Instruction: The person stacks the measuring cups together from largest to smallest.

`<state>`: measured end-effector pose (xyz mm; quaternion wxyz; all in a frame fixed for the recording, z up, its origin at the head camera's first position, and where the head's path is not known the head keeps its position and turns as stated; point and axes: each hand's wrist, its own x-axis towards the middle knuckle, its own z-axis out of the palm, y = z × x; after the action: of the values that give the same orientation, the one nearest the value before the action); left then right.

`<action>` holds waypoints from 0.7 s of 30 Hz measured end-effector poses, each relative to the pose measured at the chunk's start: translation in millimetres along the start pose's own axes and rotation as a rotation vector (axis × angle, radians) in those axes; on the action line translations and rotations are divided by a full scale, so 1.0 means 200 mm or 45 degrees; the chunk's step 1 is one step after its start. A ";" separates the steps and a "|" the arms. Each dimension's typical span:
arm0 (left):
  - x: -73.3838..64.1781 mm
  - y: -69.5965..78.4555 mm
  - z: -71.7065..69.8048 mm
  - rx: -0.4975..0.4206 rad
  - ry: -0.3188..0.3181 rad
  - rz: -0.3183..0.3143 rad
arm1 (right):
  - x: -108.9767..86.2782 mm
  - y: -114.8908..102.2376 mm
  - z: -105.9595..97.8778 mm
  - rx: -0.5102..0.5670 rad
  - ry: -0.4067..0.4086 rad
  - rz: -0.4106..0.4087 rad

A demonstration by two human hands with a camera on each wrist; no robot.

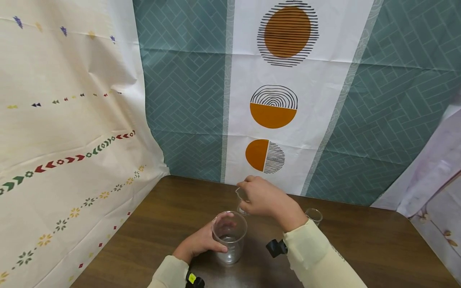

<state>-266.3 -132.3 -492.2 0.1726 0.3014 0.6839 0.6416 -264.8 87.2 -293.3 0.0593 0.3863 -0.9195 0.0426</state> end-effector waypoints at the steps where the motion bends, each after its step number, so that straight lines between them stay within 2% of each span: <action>1: 0.00 0.00 0.00 -0.003 0.001 -0.005 | 0.00 0.00 0.00 0.000 0.000 -0.001; 21: -0.01 0.01 0.00 0.015 -0.005 -0.032 | 0.01 -0.05 -0.01 0.004 -0.011 -0.031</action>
<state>-264.8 -133.6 -489.7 0.1803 0.2948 0.6911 0.6348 -258.7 78.0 -291.2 0.0554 0.3976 -0.9149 0.0415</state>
